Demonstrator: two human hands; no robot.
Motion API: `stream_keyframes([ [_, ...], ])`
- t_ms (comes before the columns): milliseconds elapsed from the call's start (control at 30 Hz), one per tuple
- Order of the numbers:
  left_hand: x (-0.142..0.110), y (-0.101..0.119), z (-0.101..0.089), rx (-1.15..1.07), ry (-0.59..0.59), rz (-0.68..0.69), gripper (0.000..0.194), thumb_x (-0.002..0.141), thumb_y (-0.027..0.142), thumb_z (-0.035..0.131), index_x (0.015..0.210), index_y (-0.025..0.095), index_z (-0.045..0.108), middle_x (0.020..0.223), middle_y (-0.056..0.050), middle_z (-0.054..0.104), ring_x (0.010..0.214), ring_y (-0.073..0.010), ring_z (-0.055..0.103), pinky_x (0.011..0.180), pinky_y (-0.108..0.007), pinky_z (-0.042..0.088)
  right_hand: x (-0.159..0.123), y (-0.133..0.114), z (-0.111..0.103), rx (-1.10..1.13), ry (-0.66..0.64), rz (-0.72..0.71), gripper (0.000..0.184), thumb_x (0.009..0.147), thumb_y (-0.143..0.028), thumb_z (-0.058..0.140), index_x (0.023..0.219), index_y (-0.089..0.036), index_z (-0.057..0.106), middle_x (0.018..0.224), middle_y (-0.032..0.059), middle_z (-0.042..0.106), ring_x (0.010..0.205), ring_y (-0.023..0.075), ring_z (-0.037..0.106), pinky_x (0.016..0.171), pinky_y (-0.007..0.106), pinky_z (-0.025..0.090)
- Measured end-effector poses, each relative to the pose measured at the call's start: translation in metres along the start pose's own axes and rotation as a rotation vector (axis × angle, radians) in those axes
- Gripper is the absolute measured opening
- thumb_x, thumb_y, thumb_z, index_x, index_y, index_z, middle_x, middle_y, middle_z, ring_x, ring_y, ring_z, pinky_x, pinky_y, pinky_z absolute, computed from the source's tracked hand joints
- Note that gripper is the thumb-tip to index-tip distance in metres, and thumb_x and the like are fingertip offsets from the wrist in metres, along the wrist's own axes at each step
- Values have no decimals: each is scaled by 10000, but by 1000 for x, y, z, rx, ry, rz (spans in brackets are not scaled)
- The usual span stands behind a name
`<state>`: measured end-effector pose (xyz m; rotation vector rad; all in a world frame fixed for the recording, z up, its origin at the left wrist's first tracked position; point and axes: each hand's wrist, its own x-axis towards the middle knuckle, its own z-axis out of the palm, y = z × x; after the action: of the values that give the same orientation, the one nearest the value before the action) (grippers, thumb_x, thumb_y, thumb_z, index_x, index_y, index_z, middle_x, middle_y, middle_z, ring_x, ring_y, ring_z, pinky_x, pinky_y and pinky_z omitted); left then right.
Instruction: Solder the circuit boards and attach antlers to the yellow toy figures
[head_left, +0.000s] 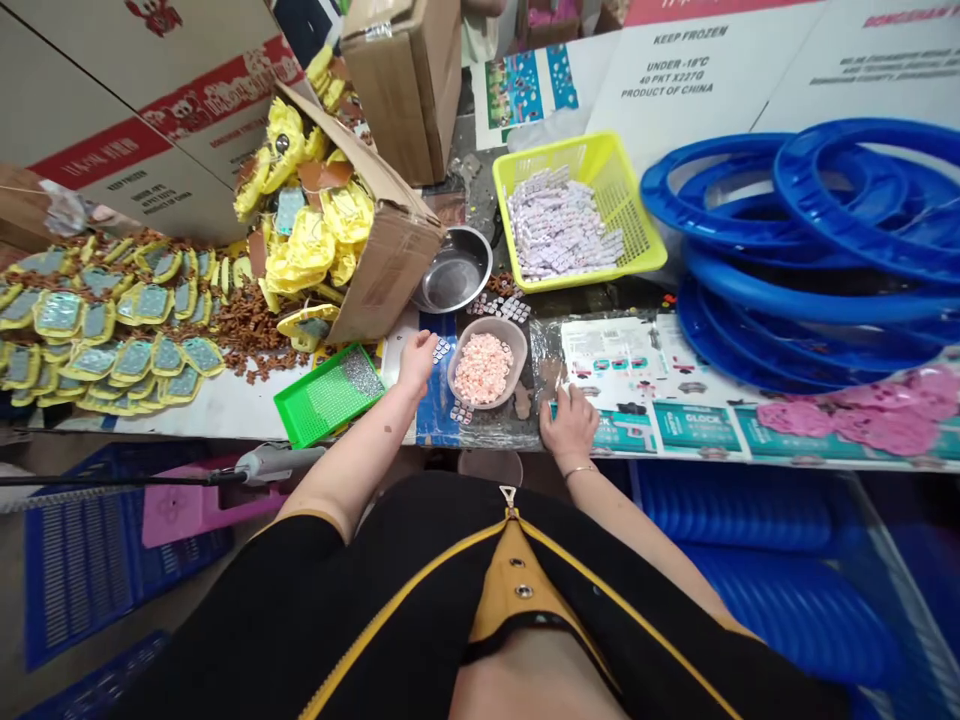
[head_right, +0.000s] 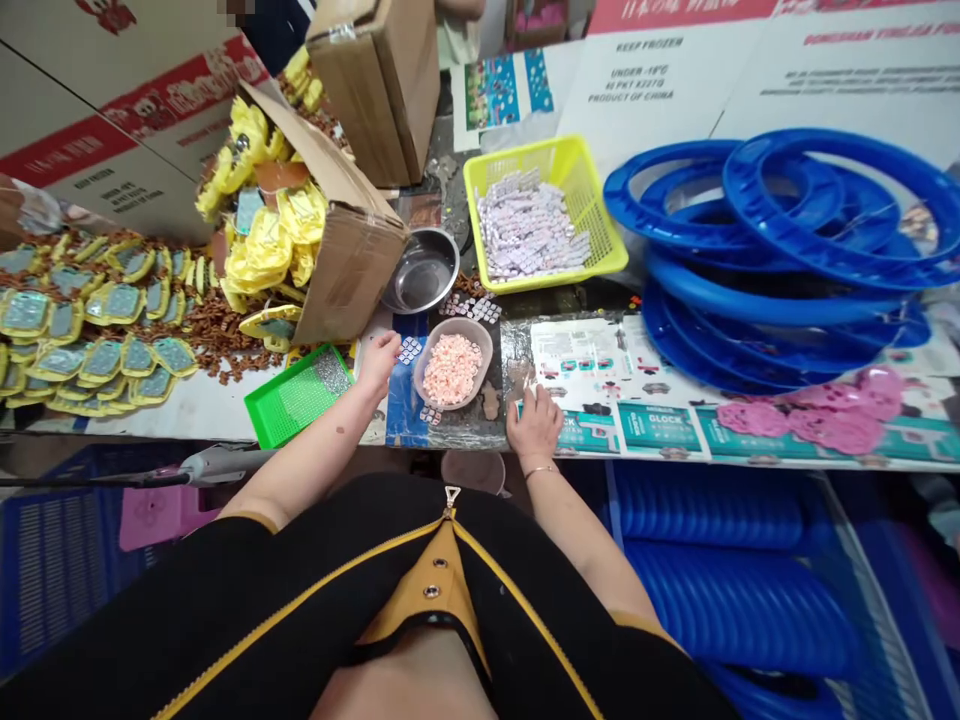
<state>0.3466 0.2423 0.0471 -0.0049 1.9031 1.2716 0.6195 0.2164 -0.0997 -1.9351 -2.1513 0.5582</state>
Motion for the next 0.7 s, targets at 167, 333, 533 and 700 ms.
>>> stream_keyframes([
  [167, 44, 21, 40, -190, -18, -173, 158, 955, 268, 679, 1035, 140, 632, 1005, -118, 685, 853, -199, 698, 742, -269, 575, -5, 4, 2, -18, 12, -16, 617, 989, -446, 328, 1369, -62, 625, 1515, 239, 523, 1330, 384, 522, 1135, 542, 366],
  [333, 71, 32, 72, -365, -71, -284, 164, 1001, 94, 487, 1118, 108, 602, 761, -37, 631, 608, -126, 632, 661, -226, 579, -7, 11, 8, -76, 30, -61, 604, 1004, -434, 320, 1347, -56, 643, 1507, 243, 532, 1292, 383, 546, 1089, 536, 399],
  [533, 66, 41, 82, -411, -224, -359, 198, 902, -23, 457, 944, 86, 617, 640, -19, 605, 510, -90, 583, 555, -154, 531, -9, 19, 20, -84, 150, -103, 542, 980, -423, 398, 1284, -72, 679, 1433, 236, 595, 1248, 352, 566, 1060, 519, 414],
  [700, 45, 47, 81, -361, -425, -405, 231, 880, -29, 431, 772, 102, 588, 598, -25, 616, 467, -76, 569, 491, -129, 497, -9, 23, 23, -113, 206, -130, 535, 993, -424, 384, 1263, -81, 693, 1413, 217, 617, 1204, 333, 583, 1029, 494, 428],
])
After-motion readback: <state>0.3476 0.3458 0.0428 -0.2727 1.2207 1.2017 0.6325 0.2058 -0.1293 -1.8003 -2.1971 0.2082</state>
